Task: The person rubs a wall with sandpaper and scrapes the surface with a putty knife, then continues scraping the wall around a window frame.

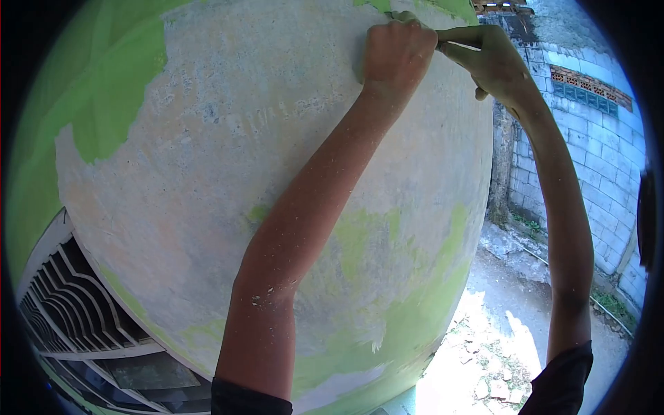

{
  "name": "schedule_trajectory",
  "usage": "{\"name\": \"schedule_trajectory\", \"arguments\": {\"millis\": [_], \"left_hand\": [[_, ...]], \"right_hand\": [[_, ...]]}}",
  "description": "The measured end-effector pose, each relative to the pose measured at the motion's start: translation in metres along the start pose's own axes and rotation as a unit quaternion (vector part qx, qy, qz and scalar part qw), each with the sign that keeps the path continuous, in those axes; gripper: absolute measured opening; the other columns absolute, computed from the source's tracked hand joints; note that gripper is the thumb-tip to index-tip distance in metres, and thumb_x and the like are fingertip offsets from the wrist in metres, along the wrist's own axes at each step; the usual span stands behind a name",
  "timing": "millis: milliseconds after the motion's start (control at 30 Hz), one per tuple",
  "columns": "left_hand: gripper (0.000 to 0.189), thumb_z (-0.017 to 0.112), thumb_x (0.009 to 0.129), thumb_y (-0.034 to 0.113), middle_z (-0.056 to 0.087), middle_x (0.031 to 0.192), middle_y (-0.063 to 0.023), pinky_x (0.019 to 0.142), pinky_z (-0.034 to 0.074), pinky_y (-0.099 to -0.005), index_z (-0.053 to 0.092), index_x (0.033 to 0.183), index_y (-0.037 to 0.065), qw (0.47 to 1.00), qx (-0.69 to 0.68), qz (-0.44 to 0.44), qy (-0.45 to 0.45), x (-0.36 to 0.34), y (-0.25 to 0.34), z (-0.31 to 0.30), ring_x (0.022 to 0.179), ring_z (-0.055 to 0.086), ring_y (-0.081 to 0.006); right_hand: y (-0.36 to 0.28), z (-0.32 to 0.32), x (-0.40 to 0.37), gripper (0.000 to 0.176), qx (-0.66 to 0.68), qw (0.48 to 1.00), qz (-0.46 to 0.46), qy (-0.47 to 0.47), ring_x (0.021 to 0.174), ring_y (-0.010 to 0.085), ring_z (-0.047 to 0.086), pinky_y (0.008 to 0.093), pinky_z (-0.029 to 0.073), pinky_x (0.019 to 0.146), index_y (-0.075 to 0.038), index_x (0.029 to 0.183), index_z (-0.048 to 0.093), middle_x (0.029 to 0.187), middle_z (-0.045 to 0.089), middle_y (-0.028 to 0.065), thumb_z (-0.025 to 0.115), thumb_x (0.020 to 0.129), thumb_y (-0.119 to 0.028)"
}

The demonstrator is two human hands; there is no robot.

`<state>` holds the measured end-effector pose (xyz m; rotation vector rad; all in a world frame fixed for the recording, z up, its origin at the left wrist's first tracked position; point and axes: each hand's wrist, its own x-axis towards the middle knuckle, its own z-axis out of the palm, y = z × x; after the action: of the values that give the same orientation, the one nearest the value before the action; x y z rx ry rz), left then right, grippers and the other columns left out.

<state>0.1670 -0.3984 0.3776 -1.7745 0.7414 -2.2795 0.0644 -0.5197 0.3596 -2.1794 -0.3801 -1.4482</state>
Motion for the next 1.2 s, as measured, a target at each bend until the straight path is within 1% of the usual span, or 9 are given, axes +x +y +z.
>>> {"name": "schedule_trajectory", "arguments": {"millis": [167, 400, 600, 667, 733, 867, 933, 1100, 1200], "left_hand": [[0.006, 0.07, 0.079, 0.017, 0.071, 0.082, -0.0014, 0.057, 0.053, -0.0291, 0.074, 0.076, 0.017, 0.999, -0.019, -0.041, -0.028, 0.022, -0.006, -0.008, 0.075, 0.072, -0.015], [0.007, 0.07, 0.08, 0.017, 0.072, 0.082, -0.0009, 0.057, 0.053, -0.0293, 0.074, 0.075, 0.019, 1.0, -0.012, -0.007, 0.017, 0.014, -0.007, -0.005, 0.074, 0.071, -0.0138], [0.007, 0.069, 0.08, 0.017, 0.072, 0.081, -0.0015, 0.058, 0.053, -0.0289, 0.074, 0.076, 0.019, 1.0, -0.006, -0.025, 0.004, 0.017, -0.016, -0.006, 0.075, 0.072, -0.0145], [0.007, 0.069, 0.08, 0.017, 0.072, 0.081, -0.0021, 0.057, 0.053, -0.029, 0.074, 0.076, 0.018, 0.999, -0.025, -0.029, 0.026, 0.025, -0.016, -0.006, 0.074, 0.072, -0.0149], [0.007, 0.068, 0.08, 0.017, 0.072, 0.081, -0.0041, 0.055, 0.053, -0.0291, 0.074, 0.077, 0.017, 0.999, 0.007, -0.025, -0.037, 0.019, -0.011, -0.029, 0.072, 0.071, -0.0157], [0.006, 0.069, 0.079, 0.016, 0.072, 0.084, -0.0061, 0.055, 0.053, -0.0285, 0.074, 0.077, 0.015, 0.999, 0.041, -0.004, 0.033, -0.006, -0.007, -0.016, 0.071, 0.071, -0.0159], [0.005, 0.066, 0.079, 0.011, 0.07, 0.083, -0.0076, 0.055, 0.056, -0.032, 0.07, 0.076, 0.01, 0.999, 0.006, 0.002, 0.038, -0.001, -0.008, -0.016, 0.07, 0.072, -0.0191], [0.005, 0.068, 0.078, 0.012, 0.07, 0.082, -0.0068, 0.055, 0.055, -0.0304, 0.071, 0.075, 0.012, 1.0, 0.013, 0.018, 0.018, -0.01, -0.013, -0.02, 0.069, 0.071, -0.0178], [0.007, 0.069, 0.078, 0.014, 0.071, 0.079, -0.0052, 0.055, 0.053, -0.0291, 0.073, 0.073, 0.015, 0.999, 0.014, 0.012, 0.03, 0.001, -0.02, -0.017, 0.068, 0.071, -0.0161]], "right_hand": [[0.002, 0.001, 0.015, 0.032, 0.033, 0.998, -0.004, 0.05, 0.042, 0.0044, 0.048, 0.0239, 0.049, 0.039, -0.007, 0.118, 0.07, 0.054, 0.047, -0.0041, 0.063, 0.093, -0.025], [0.004, 0.01, 0.012, 0.032, 0.047, 0.998, -0.016, 0.047, 0.043, 0.0036, 0.048, 0.0242, 0.046, 0.038, -0.006, 0.118, 0.07, 0.055, 0.052, -0.0035, 0.064, 0.093, -0.025], [-0.015, -0.002, 0.013, 0.033, 0.009, 1.0, 0.018, -0.016, 0.042, 0.003, 0.044, 0.0244, 0.046, 0.039, -0.01, 0.121, 0.069, 0.057, 0.055, -0.0032, 0.064, 0.093, -0.026], [-0.005, 0.002, 0.028, 0.032, 0.016, 0.997, -0.025, 0.076, 0.042, 0.004, 0.045, 0.0243, 0.045, 0.038, -0.009, 0.121, 0.069, 0.062, 0.06, -0.0008, 0.064, 0.092, -0.024], [-0.01, -0.004, 0.01, 0.032, 0.018, 0.998, -0.034, 0.058, 0.042, 0.005, 0.046, 0.0235, 0.045, 0.038, -0.008, 0.119, 0.07, 0.067, 0.062, 0.001, 0.065, 0.092, -0.024], [-0.012, 0.0, -0.011, 0.029, 0.047, 0.999, -0.006, 0.02, 0.048, 0.0062, 0.051, 0.0251, 0.052, 0.042, -0.008, 0.114, 0.073, 0.071, 0.063, 0.0008, 0.063, 0.09, -0.023], [-0.005, -0.007, -0.003, 0.029, 0.057, 0.998, 0.016, 0.016, 0.042, 0.005, 0.049, 0.0232, 0.045, 0.037, -0.008, 0.118, 0.071, 0.08, 0.072, 0.0057, 0.064, 0.093, -0.022], [-0.021, 0.008, -0.022, 0.029, 0.067, 0.997, 0.005, 0.037, 0.044, 0.0058, 0.051, 0.0247, 0.048, 0.04, -0.008, 0.117, 0.071, 0.066, 0.063, -0.0007, 0.065, 0.092, -0.023], [-0.019, 0.026, 0.002, 0.029, 0.087, 0.993, 0.007, 0.074, 0.043, 0.006, 0.051, 0.0236, 0.048, 0.039, -0.008, 0.116, 0.071, 0.069, 0.066, 0.0016, 0.065, 0.091, -0.022]]}}
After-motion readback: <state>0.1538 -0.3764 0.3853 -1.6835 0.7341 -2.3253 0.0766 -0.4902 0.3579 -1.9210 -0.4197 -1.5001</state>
